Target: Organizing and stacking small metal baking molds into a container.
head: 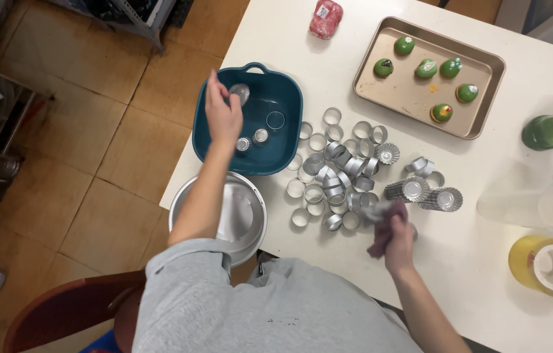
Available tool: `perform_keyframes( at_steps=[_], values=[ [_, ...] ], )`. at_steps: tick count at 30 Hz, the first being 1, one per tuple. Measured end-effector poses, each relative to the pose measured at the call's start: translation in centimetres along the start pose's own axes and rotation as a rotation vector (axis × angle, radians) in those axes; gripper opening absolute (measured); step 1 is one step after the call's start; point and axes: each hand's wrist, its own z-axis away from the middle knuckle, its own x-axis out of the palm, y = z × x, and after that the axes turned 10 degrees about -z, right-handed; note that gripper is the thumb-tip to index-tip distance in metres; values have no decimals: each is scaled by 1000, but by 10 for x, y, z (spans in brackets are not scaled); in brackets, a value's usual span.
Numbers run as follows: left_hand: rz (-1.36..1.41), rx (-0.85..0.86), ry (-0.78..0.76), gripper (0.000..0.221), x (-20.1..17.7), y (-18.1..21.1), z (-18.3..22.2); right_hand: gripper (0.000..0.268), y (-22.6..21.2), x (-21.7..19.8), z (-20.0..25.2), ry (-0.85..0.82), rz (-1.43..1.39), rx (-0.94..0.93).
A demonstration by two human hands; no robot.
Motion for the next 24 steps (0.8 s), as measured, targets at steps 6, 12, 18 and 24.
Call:
perform_keyframes(
  at_steps=[6, 12, 18, 24],
  values=[
    [1048, -780, -330, 5, 37, 68, 84, 18, -109, 91, -25, -403, -59, -311],
    [1380, -904, -437, 4, 71, 126, 193, 24, -122, 122, -26, -330, 441, -907],
    [1448, -920, -410, 33, 64, 159, 216, 15, -122, 113, -18, -290, 903, -617],
    [1315, -900, -475, 40, 57, 175, 219, 17, -121, 95, -19, -448, 828, -772]
  ],
)
